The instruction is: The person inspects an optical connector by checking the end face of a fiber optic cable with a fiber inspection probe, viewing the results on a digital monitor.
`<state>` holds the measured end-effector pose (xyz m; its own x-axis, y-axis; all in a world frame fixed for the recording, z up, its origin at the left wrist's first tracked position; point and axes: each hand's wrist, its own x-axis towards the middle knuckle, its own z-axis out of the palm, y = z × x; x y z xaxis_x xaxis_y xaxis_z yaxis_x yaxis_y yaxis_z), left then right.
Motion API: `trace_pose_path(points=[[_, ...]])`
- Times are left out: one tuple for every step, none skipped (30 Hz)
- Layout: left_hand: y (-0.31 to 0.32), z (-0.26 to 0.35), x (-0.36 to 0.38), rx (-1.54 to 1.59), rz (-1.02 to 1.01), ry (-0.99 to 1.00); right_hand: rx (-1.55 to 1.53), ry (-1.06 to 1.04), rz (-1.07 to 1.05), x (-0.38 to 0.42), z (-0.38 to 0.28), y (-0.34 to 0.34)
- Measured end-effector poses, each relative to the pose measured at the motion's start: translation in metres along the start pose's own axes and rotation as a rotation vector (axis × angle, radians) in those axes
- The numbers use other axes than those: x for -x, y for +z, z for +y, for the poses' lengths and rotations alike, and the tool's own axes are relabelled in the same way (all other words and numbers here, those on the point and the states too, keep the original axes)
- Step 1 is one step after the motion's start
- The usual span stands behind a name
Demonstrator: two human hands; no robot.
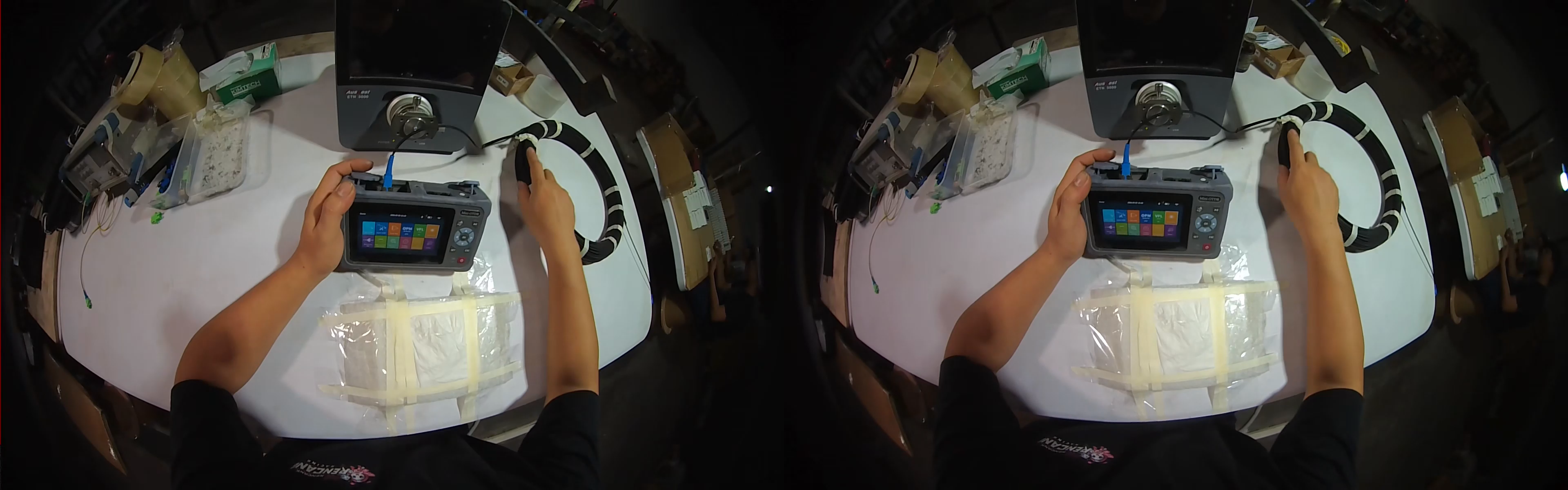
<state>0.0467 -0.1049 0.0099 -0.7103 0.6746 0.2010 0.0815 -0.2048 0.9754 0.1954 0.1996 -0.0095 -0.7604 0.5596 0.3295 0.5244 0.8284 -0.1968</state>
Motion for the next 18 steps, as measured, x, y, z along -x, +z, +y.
trace_pose_path(points=[[0.001, 0.000, -0.001, 0.003, -0.006, 0.011, 0.066, 0.027, -0.084, 0.000, 0.000, 0.000], [0.000, 0.000, -0.001, 0.007, -0.011, 0.001, 0.088, 0.027, -0.082, -0.002, 0.000, 0.001], [-0.001, -0.001, 0.000, 0.010, -0.016, -0.013, 0.089, 0.031, -0.075, -0.004, -0.002, 0.005], [-0.003, -0.003, 0.001, 0.010, -0.015, -0.009, 0.090, 0.057, -0.060, -0.006, -0.005, 0.010], [-0.003, -0.003, 0.001, 0.009, -0.019, 0.000, 0.092, 0.080, -0.048, -0.011, -0.008, 0.011], [-0.002, -0.002, 0.001, 0.009, -0.017, -0.009, 0.096, 0.096, -0.058, -0.015, -0.013, 0.010], [-0.002, -0.001, 0.002, 0.007, -0.016, -0.015, 0.095, 0.093, -0.047, -0.019, -0.015, 0.012], [-0.002, 0.000, 0.001, 0.005, -0.016, -0.007, 0.095, 0.114, -0.044, -0.024, -0.015, 0.017], [-0.001, 0.000, 0.001, 0.004, -0.012, -0.014, 0.096, 0.136, -0.045, -0.027, -0.016, 0.022], [0.000, 0.000, 0.001, 0.004, -0.007, -0.020, 0.083, 0.131, -0.037, -0.030, -0.016, 0.024], [-0.001, -0.001, 0.001, 0.001, -0.009, -0.008, 0.081, 0.130, -0.025, -0.034, -0.017, 0.027], [-0.001, 0.000, 0.000, -0.008, -0.004, -0.015, 0.058, 0.152, -0.044, -0.037, -0.018, 0.028], [-0.001, 0.000, 0.000, -0.018, -0.001, -0.015, 0.035, 0.175, -0.056, -0.040, -0.019, 0.028], [0.000, 0.000, 0.000, -0.017, -0.005, -0.007, 0.036, 0.176, -0.048, -0.041, -0.019, 0.028], [0.000, 0.001, 0.000, -0.016, -0.008, -0.014, 0.024, 0.185, -0.053, -0.041, -0.020, 0.027], [0.000, 0.002, 0.000, -0.015, -0.010, -0.021, 0.011, 0.193, -0.060, -0.041, -0.022, 0.025], [0.000, 0.002, 0.002, -0.015, -0.010, -0.012, 0.011, 0.191, -0.052, -0.037, -0.024, 0.022], [0.000, 0.001, 0.003, -0.013, -0.017, 0.002, -0.019, 0.187, -0.052, -0.032, -0.026, 0.015]])
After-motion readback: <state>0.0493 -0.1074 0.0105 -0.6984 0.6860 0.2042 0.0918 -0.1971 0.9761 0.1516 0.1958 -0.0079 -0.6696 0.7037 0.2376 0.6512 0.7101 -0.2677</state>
